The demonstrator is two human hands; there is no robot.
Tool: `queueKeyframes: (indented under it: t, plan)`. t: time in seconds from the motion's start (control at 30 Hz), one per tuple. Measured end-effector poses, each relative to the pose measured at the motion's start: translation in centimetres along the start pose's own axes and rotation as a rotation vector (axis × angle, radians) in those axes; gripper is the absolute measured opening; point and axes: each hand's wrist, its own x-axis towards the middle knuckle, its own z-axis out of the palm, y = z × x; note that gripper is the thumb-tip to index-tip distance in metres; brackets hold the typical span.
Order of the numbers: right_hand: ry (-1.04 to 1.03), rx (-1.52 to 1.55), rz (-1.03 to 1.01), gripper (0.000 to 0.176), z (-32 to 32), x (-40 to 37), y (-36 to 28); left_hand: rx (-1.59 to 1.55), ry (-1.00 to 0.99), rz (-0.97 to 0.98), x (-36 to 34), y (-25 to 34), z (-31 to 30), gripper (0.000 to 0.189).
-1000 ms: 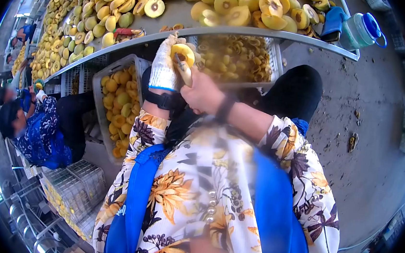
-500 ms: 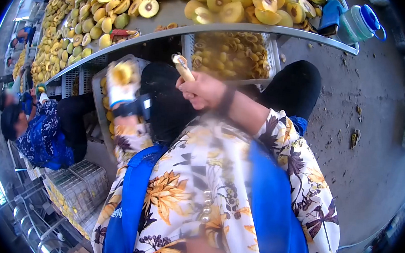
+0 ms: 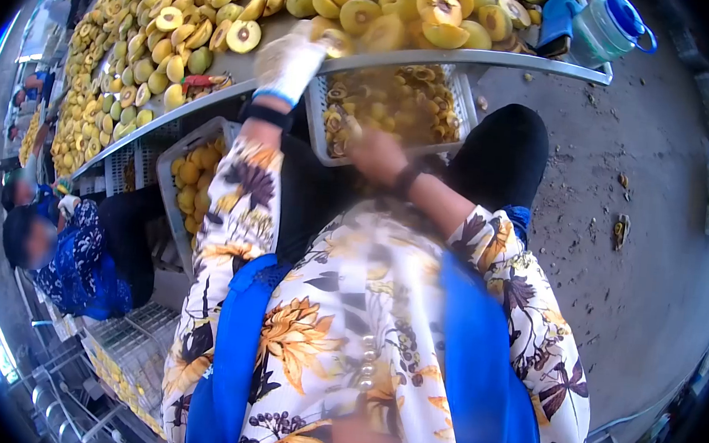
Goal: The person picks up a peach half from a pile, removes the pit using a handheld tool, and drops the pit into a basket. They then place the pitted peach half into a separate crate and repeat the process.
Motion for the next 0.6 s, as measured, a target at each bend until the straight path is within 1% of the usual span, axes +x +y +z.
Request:
queueKeyframes:
  t: [0.03, 0.1, 0.13, 0.17, 0.23, 0.3, 0.33, 0.37, 0.4, 0.43, 0.47, 0.5, 0.53, 0.57, 0.6]
  plan:
    - [0.038, 0.015, -0.028, 0.027, -0.4, -0.6, 0.0, 0.018, -0.129, 0.029, 1.3, 1.2, 1.1, 0.038]
    - [0.096, 0.005, -0.064, 0.027, -0.7, -2.0, -1.7, -0.116, -0.093, 0.138, 3.8, -0.9, 3.5, 0.038]
    - [0.115, -0.014, -0.084, 0.028, -1.3, -2.9, -2.4, -0.178, -0.070, 0.191, 3.8, -0.7, 2.9, 0.038]
    - [0.128, -0.028, -0.107, 0.030, -2.0, -3.3, -2.9, -0.234, -0.041, 0.139, 3.2, -0.8, 2.4, 0.037]
    - [0.279, -0.019, -0.138, 0.040, -3.4, -3.1, -4.3, -0.244, 0.081, 0.117, 1.6, -1.2, 0.7, 0.030]
    - [0.401, -0.007, -0.160, 0.052, -4.4, -2.7, -5.2, -0.389, 0.006, 0.262, 0.1, -3.2, -1.0, 0.035]
    - [0.401, 0.021, -0.243, 0.055, -4.9, -2.0, -5.6, -0.350, -0.086, 0.355, -0.9, -3.6, -2.5, 0.038]
    - [0.400, 0.050, -0.330, 0.058, -5.3, -1.1, -5.9, -0.338, -0.209, 0.362, -2.3, -2.9, -4.7, 0.044]
    - [0.438, 0.002, -0.494, 0.052, -5.4, 0.1, -5.9, -0.330, -0.182, 0.493, -3.5, -2.7, -5.7, 0.042]
    - [0.396, 0.077, -0.587, 0.048, -4.9, 1.1, -5.9, -0.319, -0.154, 0.626, -4.2, -2.7, -6.4, 0.041]
    - [0.354, 0.153, -0.679, 0.044, -4.1, 2.1, -6.0, -0.467, -0.138, 0.518, -4.4, -3.1, -5.7, 0.036]
    - [0.311, 0.231, -0.769, 0.040, -3.3, 2.7, -6.3, -0.758, -0.246, 0.265, -5.1, -3.0, -6.1, 0.036]
    - [0.213, 0.464, -0.574, 0.029, -2.6, 2.1, -7.2, -0.593, 0.107, 0.531, -5.3, -4.2, -4.8, 0.039]
    - [0.208, 0.591, -0.536, 0.028, -1.5, 2.4, -7.5, -0.402, 0.455, 0.786, -5.6, -5.8, -2.5, 0.042]
    - [0.205, 0.719, -0.493, 0.027, -0.2, 3.0, -7.6, -1.067, 0.078, 0.406, -6.4, -4.7, -0.7, 0.041]
